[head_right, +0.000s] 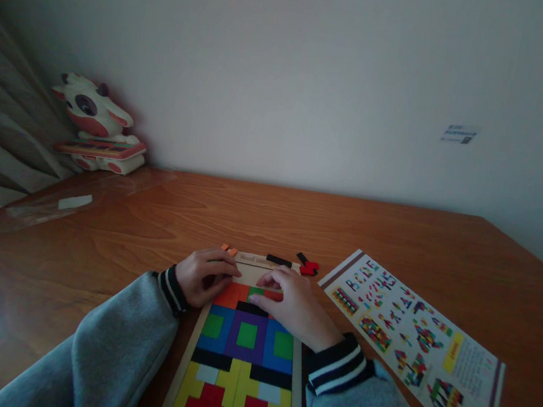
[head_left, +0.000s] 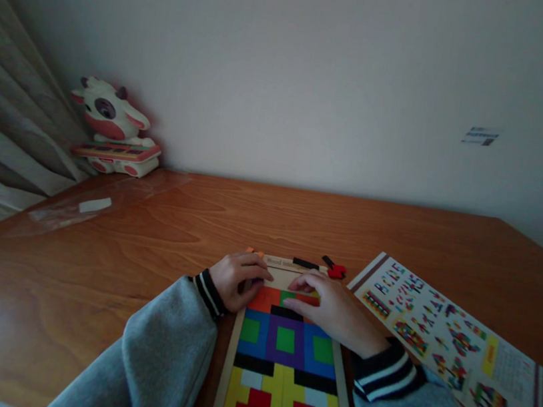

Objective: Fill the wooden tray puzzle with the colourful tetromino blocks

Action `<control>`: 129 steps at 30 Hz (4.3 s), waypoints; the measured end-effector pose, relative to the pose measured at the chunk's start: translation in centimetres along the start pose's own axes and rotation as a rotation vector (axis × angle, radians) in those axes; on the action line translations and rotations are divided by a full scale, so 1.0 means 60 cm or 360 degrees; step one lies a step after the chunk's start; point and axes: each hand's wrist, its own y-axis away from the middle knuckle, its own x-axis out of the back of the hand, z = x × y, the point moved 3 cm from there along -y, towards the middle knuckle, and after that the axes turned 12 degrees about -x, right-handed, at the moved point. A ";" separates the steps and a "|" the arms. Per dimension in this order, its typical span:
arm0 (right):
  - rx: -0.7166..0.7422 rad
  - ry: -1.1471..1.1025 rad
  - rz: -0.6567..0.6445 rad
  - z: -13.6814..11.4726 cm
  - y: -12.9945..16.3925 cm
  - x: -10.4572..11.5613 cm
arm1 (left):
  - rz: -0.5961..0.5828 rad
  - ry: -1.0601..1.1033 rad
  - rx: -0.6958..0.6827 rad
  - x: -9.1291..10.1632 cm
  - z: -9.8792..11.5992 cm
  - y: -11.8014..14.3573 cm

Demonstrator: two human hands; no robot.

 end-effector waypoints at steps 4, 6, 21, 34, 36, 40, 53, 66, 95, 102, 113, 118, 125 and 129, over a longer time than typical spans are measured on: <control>0.0005 -0.0236 0.0000 0.001 -0.001 0.006 | 0.0267 0.0061 0.0104 0.008 -0.009 -0.005; 0.0040 -0.0273 0.0067 -0.001 -0.002 0.008 | 0.0487 0.0076 0.0224 0.011 -0.015 -0.007; 0.0042 -0.0417 0.0439 0.001 -0.006 0.000 | 0.0202 -0.0038 0.0221 0.035 -0.030 0.015; -0.0049 -0.0352 0.0600 0.032 -0.018 0.008 | -0.0065 -0.0162 0.0315 0.064 -0.074 0.072; -0.0053 -0.0366 0.0612 0.033 -0.019 0.008 | 0.0060 -0.0131 0.0362 0.067 -0.081 0.074; -0.0061 -0.0385 0.0655 0.031 -0.018 0.010 | 0.0367 0.0098 0.0547 0.067 -0.094 0.078; -0.0079 -0.0348 0.0635 0.034 -0.019 0.008 | 0.0161 -0.0216 0.0347 0.045 -0.075 0.049; -0.0091 -0.0330 0.0589 0.031 -0.017 0.006 | 0.0088 -0.0275 0.0260 0.025 -0.065 0.048; 0.0289 -0.0280 0.0514 -0.007 -0.003 0.002 | 0.0917 0.1330 0.0884 -0.039 -0.037 0.017; 0.0376 -0.0277 0.0318 -0.020 0.003 -0.014 | 0.0767 0.1436 0.0786 -0.049 -0.013 0.005; -0.0100 -0.0697 0.0633 0.036 -0.020 0.006 | 0.0149 -0.0221 0.0292 0.023 -0.051 0.030; -0.0191 -0.0689 0.0714 0.053 -0.026 0.019 | -0.0014 -0.0264 0.0303 0.030 -0.074 0.050; -0.0127 -0.0400 0.0769 0.058 -0.022 0.046 | 0.0030 -0.0244 0.0257 0.027 -0.071 0.050; -0.0106 -0.0296 0.0770 0.063 -0.024 0.049 | 0.0050 -0.0222 0.0243 0.026 -0.069 0.051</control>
